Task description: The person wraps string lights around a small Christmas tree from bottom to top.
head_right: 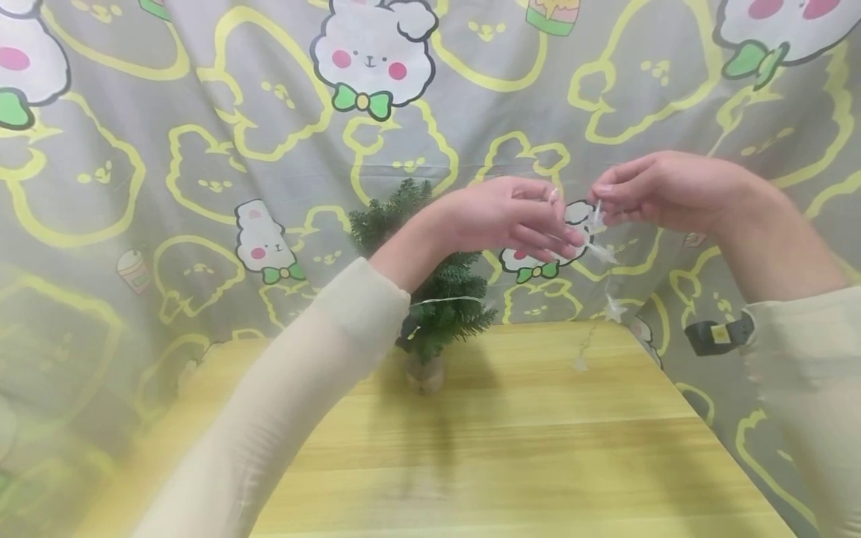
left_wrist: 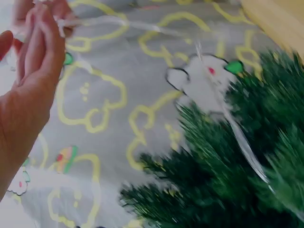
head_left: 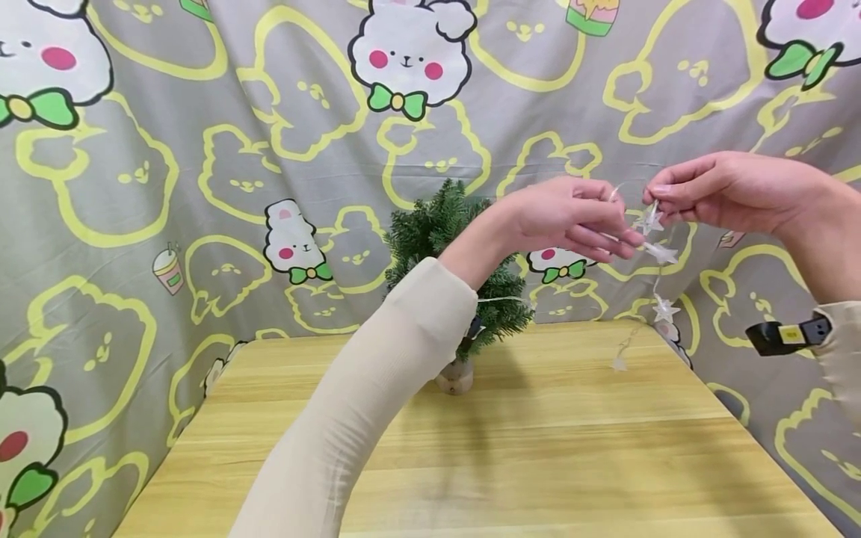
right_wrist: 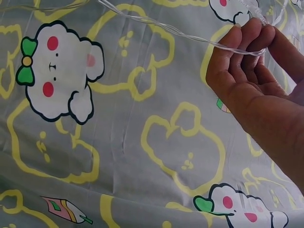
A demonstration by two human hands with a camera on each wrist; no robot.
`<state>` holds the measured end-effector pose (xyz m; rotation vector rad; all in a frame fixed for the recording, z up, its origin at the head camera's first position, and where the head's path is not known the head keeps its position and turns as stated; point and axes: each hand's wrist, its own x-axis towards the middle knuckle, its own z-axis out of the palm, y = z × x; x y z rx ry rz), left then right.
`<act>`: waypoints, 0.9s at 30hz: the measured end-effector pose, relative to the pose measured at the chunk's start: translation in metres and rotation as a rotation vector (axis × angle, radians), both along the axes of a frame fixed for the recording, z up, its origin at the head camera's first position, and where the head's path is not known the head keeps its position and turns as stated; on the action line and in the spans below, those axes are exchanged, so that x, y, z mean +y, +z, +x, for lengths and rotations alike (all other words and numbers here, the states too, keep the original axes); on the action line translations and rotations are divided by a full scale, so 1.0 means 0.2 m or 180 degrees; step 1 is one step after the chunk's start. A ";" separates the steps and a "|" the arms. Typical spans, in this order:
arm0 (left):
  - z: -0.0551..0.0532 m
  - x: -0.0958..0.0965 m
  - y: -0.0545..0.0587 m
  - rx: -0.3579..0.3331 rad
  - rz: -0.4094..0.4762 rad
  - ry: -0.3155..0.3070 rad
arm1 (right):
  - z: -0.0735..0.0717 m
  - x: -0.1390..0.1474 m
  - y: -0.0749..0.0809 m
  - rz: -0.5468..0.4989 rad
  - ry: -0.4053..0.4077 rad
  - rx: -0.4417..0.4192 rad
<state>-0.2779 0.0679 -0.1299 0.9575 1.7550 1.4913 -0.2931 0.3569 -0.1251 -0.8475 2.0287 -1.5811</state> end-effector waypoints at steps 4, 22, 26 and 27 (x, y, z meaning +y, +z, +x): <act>-0.09 -0.05 -0.05 0.0214 -0.0227 0.0330 | 0.00 0.00 -0.01 0.0141 -0.0155 0.0058; -0.19 -0.14 0.04 0.2040 -0.0915 0.1820 | 0.01 -0.09 -0.04 0.0208 -0.0173 -0.0012; -0.21 -0.15 0.05 0.2406 -0.1342 0.1758 | 0.01 -0.10 -0.05 0.0186 -0.0131 -0.0033; -0.22 -0.15 0.05 0.2516 -0.1490 0.1701 | 0.01 -0.11 -0.05 0.0196 -0.0125 -0.0034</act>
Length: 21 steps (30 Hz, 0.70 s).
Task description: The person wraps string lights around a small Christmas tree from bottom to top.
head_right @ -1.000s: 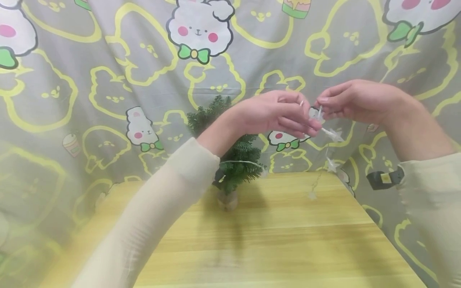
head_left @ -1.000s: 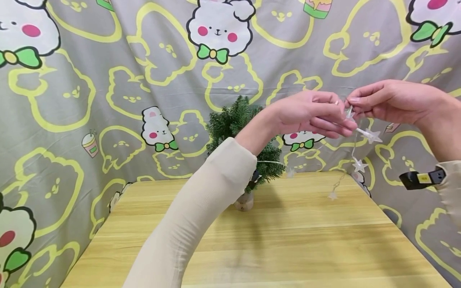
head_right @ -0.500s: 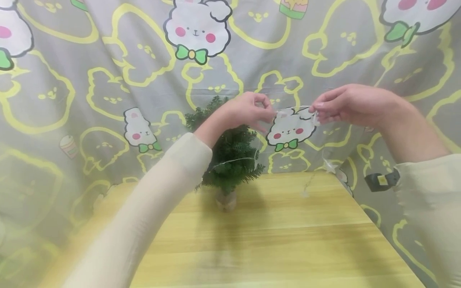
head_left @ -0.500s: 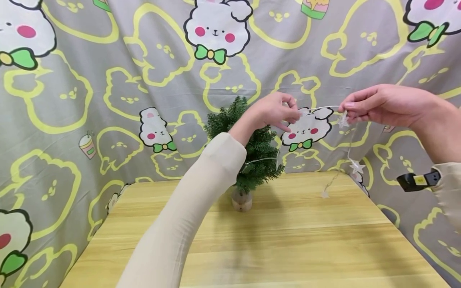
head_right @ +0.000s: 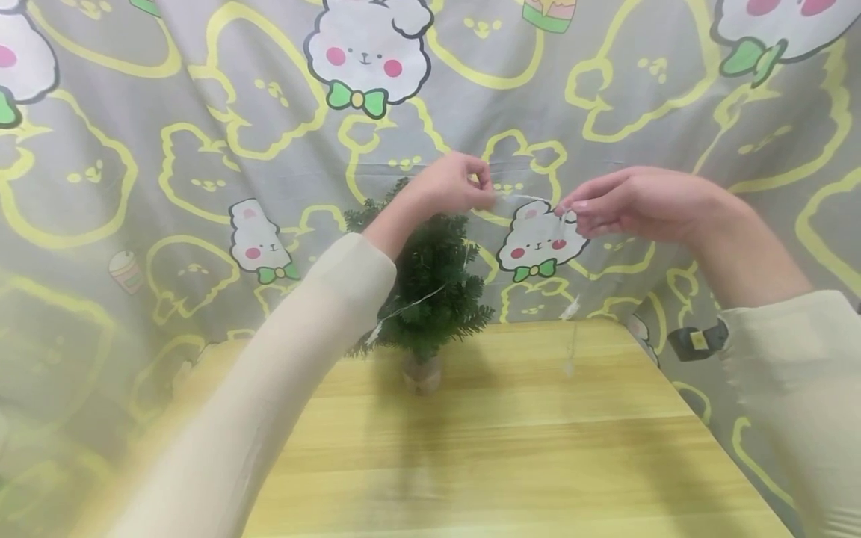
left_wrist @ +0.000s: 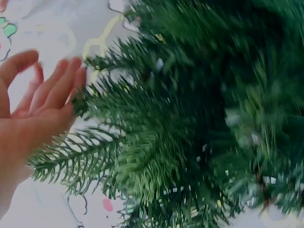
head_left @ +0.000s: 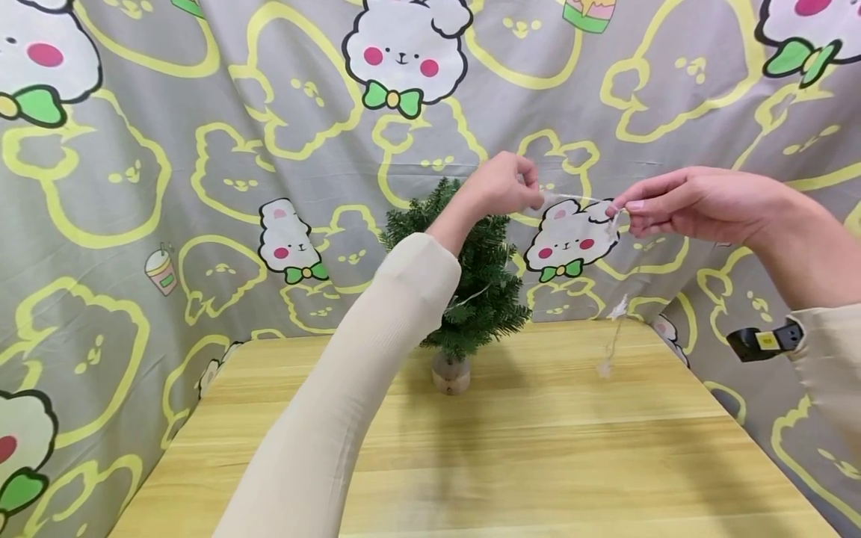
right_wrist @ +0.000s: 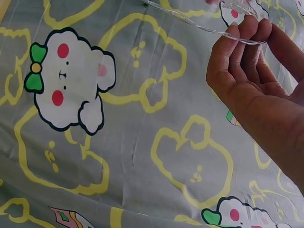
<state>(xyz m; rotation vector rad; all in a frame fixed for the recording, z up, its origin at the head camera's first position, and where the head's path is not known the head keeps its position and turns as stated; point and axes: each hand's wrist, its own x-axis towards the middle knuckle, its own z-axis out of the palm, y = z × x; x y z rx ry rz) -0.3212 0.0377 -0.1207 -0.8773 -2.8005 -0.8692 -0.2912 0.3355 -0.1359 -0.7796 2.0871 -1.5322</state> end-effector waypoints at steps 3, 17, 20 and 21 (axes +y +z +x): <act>-0.01 0.00 0.00 0.0145 -0.0438 -0.0021 | -0.01 -0.01 -0.01 0.0040 -0.0012 -0.0004; 0.02 0.09 0.01 0.0527 -0.0463 0.0069 | -0.03 -0.01 -0.04 0.0031 -0.0059 -0.0023; 0.00 0.09 0.00 0.0582 -0.0408 0.0185 | -0.03 -0.02 -0.05 -0.0020 -0.0010 -0.0053; -0.01 0.09 -0.01 0.0621 -0.0388 0.0214 | -0.03 -0.02 -0.05 -0.0046 -0.0003 -0.0074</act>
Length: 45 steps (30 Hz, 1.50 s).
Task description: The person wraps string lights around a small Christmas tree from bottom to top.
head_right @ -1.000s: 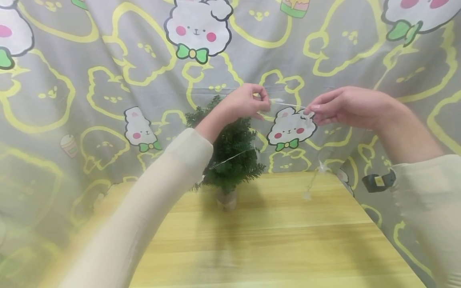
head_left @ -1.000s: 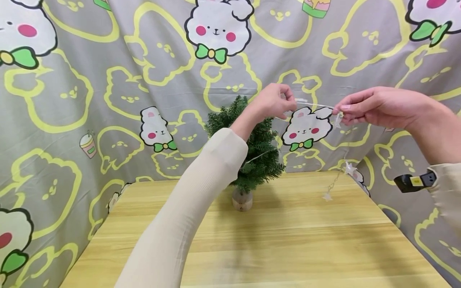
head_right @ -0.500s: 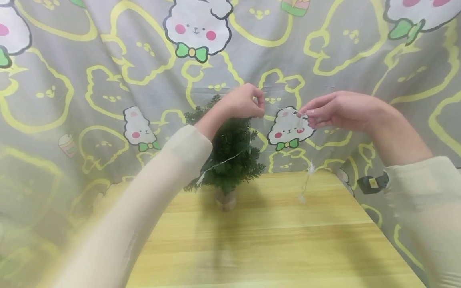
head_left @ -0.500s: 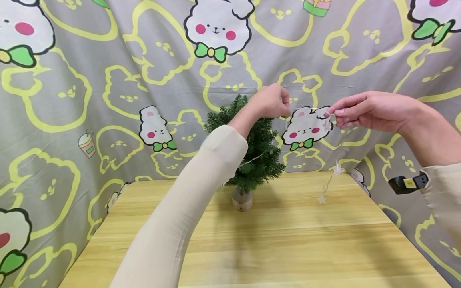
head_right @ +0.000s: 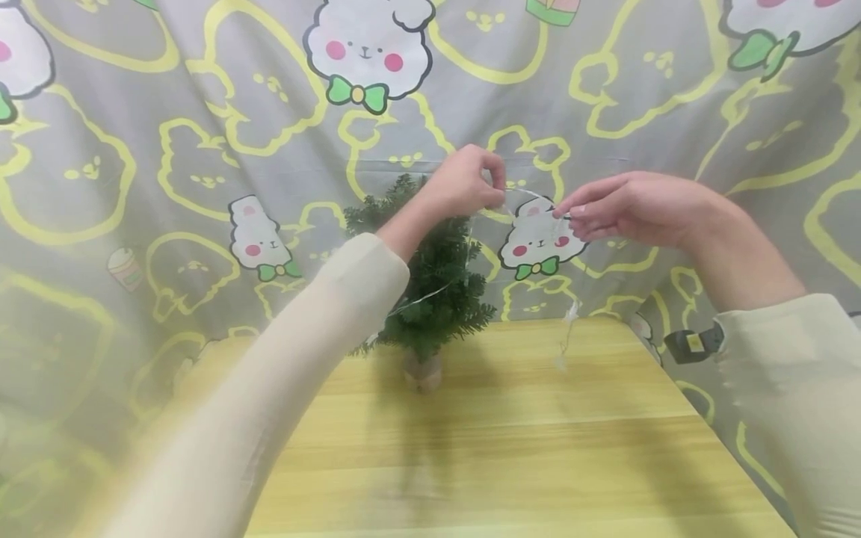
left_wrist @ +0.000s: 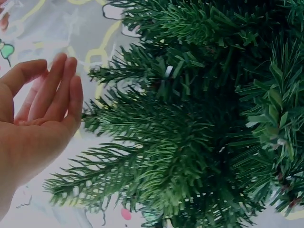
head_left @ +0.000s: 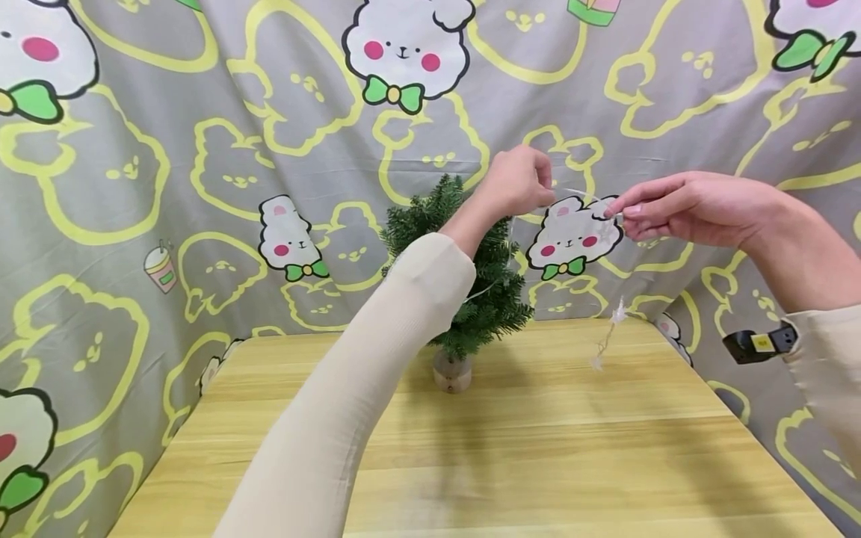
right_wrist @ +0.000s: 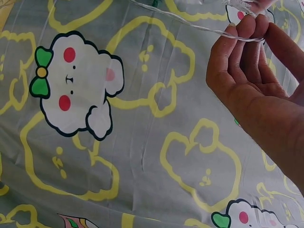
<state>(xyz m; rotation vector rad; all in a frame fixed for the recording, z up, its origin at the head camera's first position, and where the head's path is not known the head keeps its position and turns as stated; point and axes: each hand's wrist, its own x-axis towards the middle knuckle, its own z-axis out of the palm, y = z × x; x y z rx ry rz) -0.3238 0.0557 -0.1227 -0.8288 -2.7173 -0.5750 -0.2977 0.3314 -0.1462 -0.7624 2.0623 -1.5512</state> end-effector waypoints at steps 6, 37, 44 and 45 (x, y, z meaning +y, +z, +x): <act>-0.05 -0.02 -0.01 0.0119 0.0039 0.0243 | 0.01 -0.02 -0.01 -0.0087 -0.0029 -0.0100; 0.17 0.09 0.04 -0.0140 -0.0274 -0.0420 | 0.02 -0.07 0.03 -0.0159 -0.0223 -0.0176; 0.17 0.10 0.04 0.0081 -0.0291 -0.0351 | 0.03 -0.08 0.03 -0.0060 -0.0232 -0.0160; 0.17 0.10 0.05 0.0159 -0.0286 -0.0313 | 0.03 -0.08 0.03 -0.0009 -0.0248 -0.0152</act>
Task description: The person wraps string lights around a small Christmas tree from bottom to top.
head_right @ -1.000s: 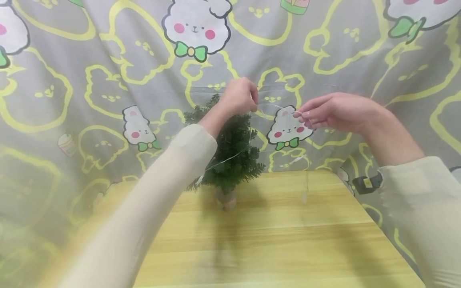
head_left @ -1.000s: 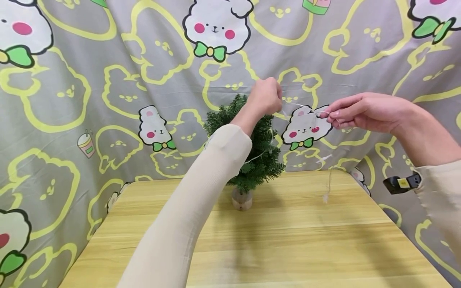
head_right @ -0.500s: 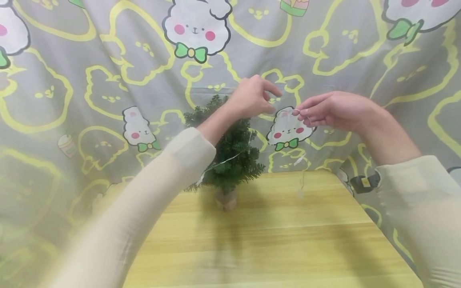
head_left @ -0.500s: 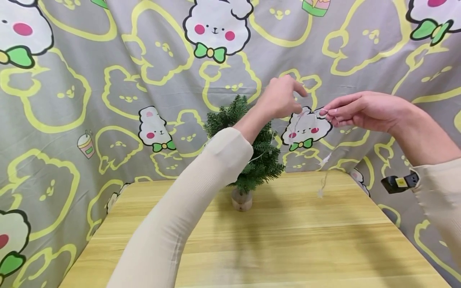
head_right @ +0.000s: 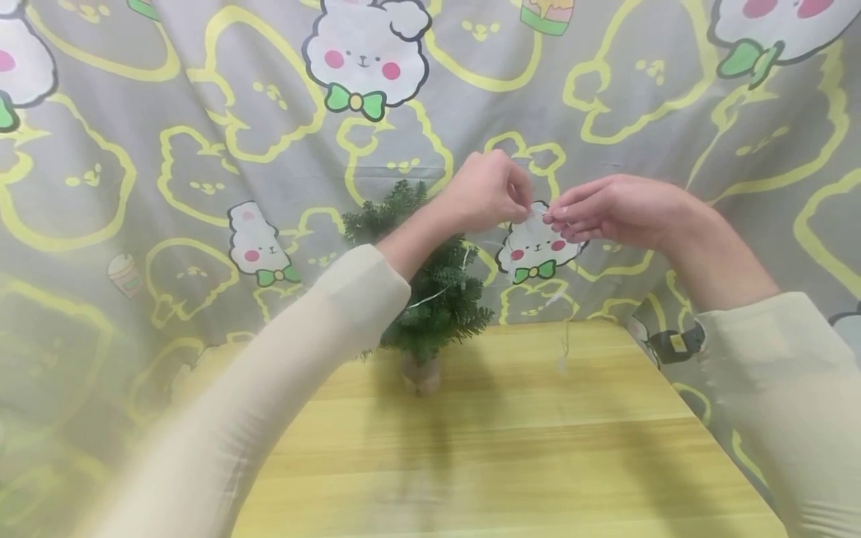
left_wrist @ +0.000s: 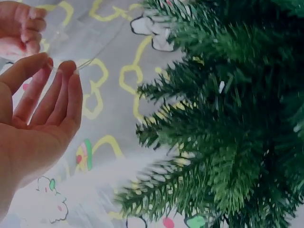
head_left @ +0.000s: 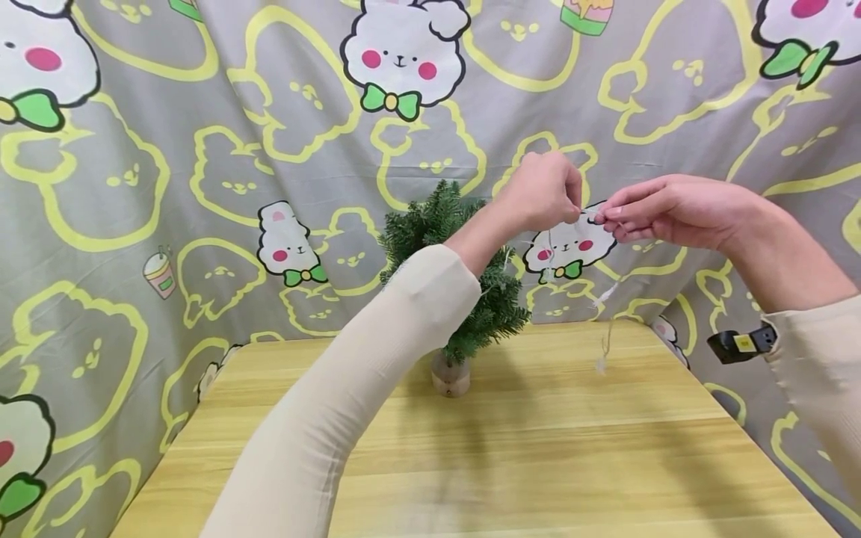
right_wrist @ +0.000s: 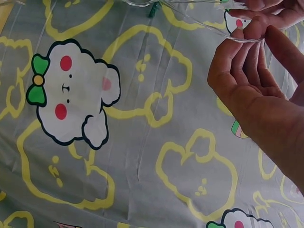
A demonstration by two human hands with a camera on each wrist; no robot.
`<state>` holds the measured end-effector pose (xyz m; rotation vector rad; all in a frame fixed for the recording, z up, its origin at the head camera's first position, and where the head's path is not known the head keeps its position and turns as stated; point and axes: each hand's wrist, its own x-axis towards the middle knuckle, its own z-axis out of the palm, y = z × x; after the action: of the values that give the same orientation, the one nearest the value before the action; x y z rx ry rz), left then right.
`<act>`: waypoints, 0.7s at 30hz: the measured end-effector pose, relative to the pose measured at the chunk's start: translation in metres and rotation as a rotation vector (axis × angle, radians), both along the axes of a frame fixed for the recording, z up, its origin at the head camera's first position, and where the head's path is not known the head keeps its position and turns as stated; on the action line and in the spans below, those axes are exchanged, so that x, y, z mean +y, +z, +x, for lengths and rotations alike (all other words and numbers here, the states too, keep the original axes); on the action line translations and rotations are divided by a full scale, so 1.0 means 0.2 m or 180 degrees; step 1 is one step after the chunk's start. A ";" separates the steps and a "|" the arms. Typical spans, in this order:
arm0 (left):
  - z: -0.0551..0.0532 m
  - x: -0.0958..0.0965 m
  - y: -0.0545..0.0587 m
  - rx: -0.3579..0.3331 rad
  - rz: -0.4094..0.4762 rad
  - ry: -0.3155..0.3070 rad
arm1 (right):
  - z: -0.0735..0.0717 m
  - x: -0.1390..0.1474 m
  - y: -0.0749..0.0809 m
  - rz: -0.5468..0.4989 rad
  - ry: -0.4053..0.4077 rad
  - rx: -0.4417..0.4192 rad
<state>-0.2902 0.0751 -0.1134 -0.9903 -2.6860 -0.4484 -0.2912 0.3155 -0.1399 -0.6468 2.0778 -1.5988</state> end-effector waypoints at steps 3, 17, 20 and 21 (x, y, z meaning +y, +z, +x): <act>-0.03 -0.02 0.02 0.0234 0.0100 0.0099 | 0.01 0.00 0.01 0.0128 -0.0011 0.0025; -0.19 -0.18 0.07 0.0139 0.0737 0.0402 | 0.00 -0.01 -0.01 -0.0228 0.0582 -0.0247; -0.19 -0.19 0.07 0.0108 0.0769 0.0455 | -0.01 0.00 -0.02 -0.0046 0.0379 -0.0071; -0.19 -0.19 0.07 0.0116 0.0771 0.0475 | -0.01 0.00 -0.02 0.0030 0.0307 -0.0008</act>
<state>-0.3287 0.0373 -0.0987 -0.7182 -2.5726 -0.6968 -0.2925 0.3157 -0.1435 -0.7298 2.0195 -1.5349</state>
